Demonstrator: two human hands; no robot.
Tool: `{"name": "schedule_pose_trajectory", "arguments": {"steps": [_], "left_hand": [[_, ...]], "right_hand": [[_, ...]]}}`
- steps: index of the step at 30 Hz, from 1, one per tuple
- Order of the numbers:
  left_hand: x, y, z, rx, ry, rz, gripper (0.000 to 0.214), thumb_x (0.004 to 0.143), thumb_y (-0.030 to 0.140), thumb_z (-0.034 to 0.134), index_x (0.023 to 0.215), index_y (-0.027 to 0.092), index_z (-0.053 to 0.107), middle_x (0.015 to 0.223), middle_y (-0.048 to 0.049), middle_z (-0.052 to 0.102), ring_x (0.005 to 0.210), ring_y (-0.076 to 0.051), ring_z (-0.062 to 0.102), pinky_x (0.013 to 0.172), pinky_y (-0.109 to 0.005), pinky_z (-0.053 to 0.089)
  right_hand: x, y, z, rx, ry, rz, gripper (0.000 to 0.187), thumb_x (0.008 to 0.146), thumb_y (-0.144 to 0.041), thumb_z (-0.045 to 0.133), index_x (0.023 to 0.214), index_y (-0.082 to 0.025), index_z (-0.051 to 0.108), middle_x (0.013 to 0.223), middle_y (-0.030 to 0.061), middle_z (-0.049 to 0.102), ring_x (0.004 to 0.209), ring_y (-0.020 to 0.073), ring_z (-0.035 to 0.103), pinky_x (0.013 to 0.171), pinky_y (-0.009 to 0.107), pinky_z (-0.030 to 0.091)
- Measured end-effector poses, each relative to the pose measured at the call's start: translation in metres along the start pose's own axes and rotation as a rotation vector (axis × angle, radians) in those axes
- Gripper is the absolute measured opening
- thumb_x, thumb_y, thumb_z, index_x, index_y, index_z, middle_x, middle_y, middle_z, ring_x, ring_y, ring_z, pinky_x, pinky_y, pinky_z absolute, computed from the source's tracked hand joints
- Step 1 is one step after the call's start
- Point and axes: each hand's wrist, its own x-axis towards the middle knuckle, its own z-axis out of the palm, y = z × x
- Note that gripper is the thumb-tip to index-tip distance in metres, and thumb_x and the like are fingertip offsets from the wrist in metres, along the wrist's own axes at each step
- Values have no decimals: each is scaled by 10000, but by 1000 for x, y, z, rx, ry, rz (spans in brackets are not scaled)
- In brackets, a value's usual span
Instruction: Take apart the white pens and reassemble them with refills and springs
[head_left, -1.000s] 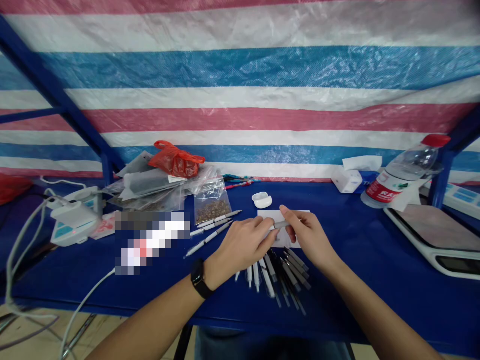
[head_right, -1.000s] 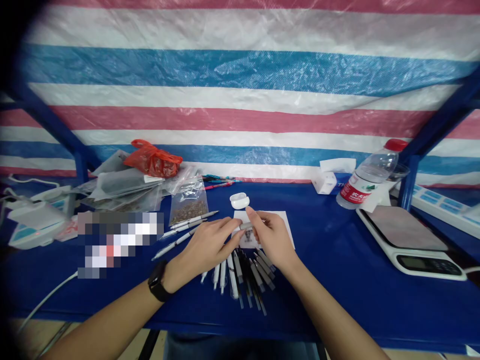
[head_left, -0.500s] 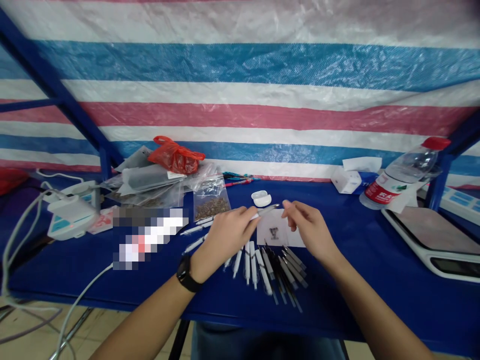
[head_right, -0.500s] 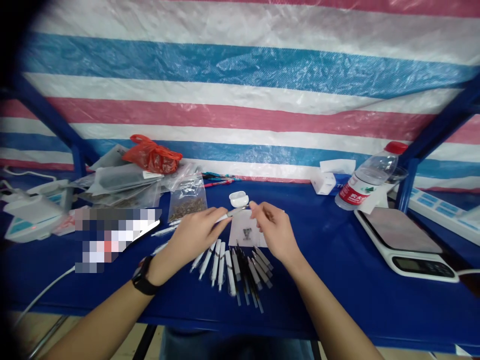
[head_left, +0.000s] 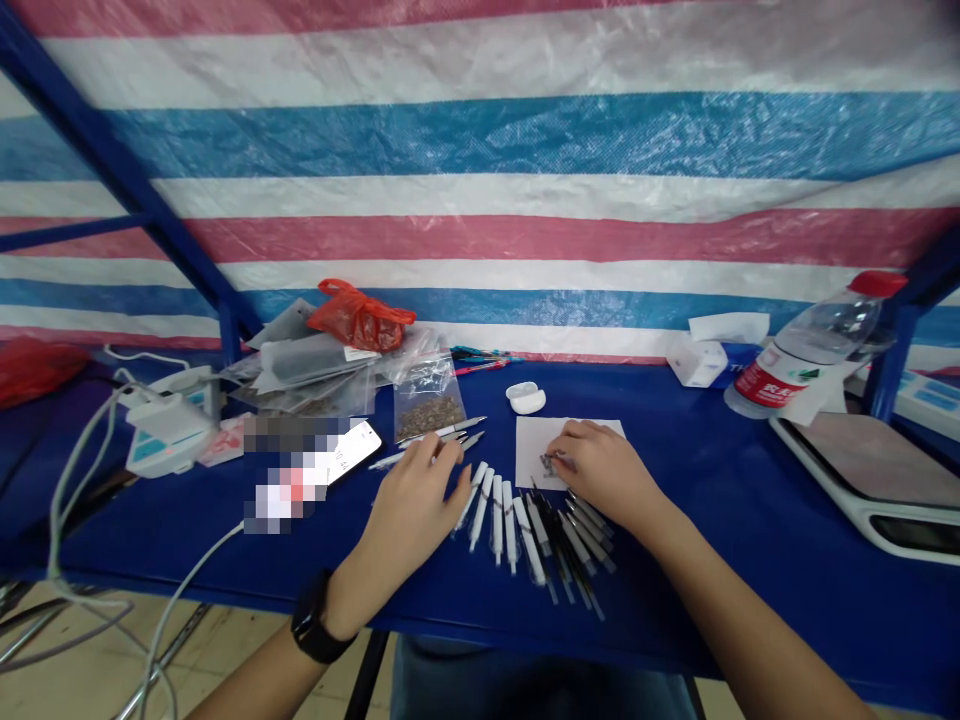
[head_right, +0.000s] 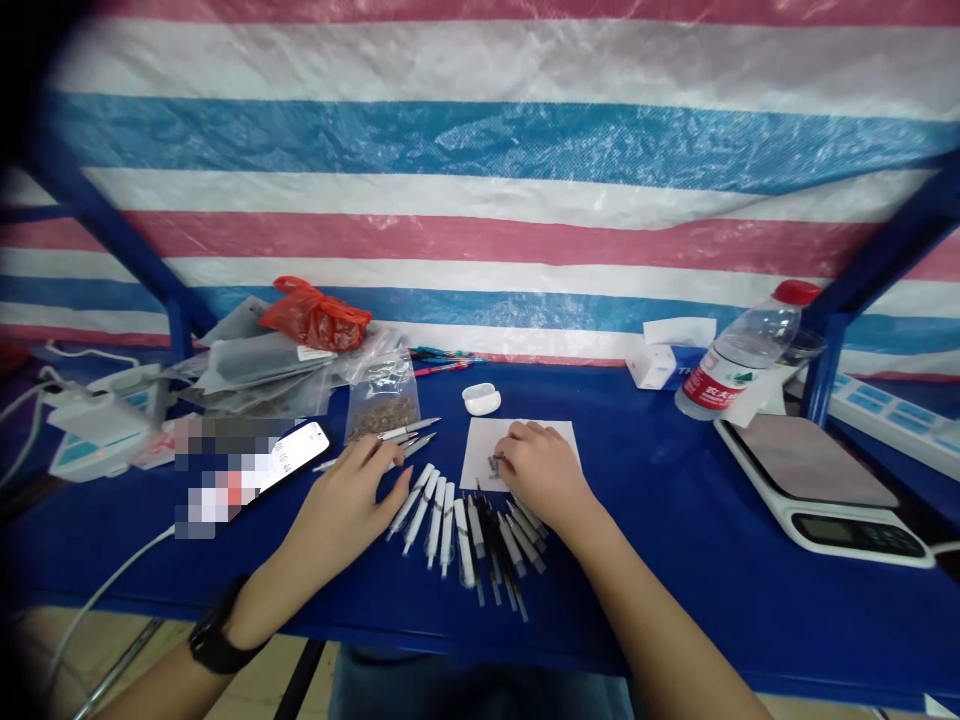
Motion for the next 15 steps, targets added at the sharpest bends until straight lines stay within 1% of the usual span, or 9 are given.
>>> {"name": "schedule_pose_trajectory", "arguments": {"steps": [2, 4, 7, 10, 12, 14, 15], "left_hand": [[0, 6, -6, -63, -151, -10, 122, 952, 204, 514, 957, 189, 634, 888, -53, 665, 822, -233, 692, 635, -300, 505], [4, 11, -12, -79, -291, -19, 124, 952, 209, 505, 956, 201, 629, 908, -43, 687, 771, -225, 693, 584, -293, 461], [13, 14, -19, -84, -420, -40, 131, 941, 215, 501, 939, 204, 631, 945, -56, 707, 724, -222, 687, 555, -291, 404], [23, 15, -22, -100, -495, -60, 85, 891, 189, 529, 893, 201, 613, 862, -53, 698, 729, -237, 683, 566, -292, 368], [27, 17, -23, -132, -523, -72, 49, 862, 171, 546, 843, 205, 576, 785, -37, 673, 730, -239, 672, 580, -293, 353], [29, 17, -25, -149, -517, -96, 63, 843, 159, 555, 814, 210, 534, 741, -26, 646, 722, -238, 657, 589, -294, 339], [29, 17, -26, -148, -495, -112, 78, 836, 156, 558, 805, 213, 515, 732, -23, 636, 719, -239, 650, 594, -294, 332]], "right_hand": [[0, -1, -1, -6, -1, 9, 225, 931, -110, 577, 978, -189, 781, 1040, 99, 739, 1060, 272, 679, 899, 346, 486], [1, -1, 0, -1, 0, 23, 215, 903, -82, 582, 946, -183, 767, 1039, 100, 741, 1061, 274, 672, 889, 342, 482], [2, 0, 3, 46, 6, 49, 194, 864, -56, 591, 912, -175, 736, 1007, 96, 737, 1055, 273, 659, 857, 327, 474], [2, 3, 5, 148, 23, 47, 178, 825, -39, 610, 878, -181, 702, 965, 81, 719, 1020, 253, 656, 816, 305, 464], [1, 6, 6, 216, 46, 24, 178, 812, -27, 611, 841, -188, 682, 940, 71, 708, 974, 235, 657, 791, 294, 457], [1, 8, 5, 270, 84, 8, 177, 802, -24, 613, 800, -194, 662, 899, 60, 705, 904, 219, 653, 763, 291, 450], [0, 9, 4, 295, 114, 9, 174, 792, -28, 617, 781, -198, 653, 866, 52, 703, 863, 212, 647, 744, 290, 447]]}}
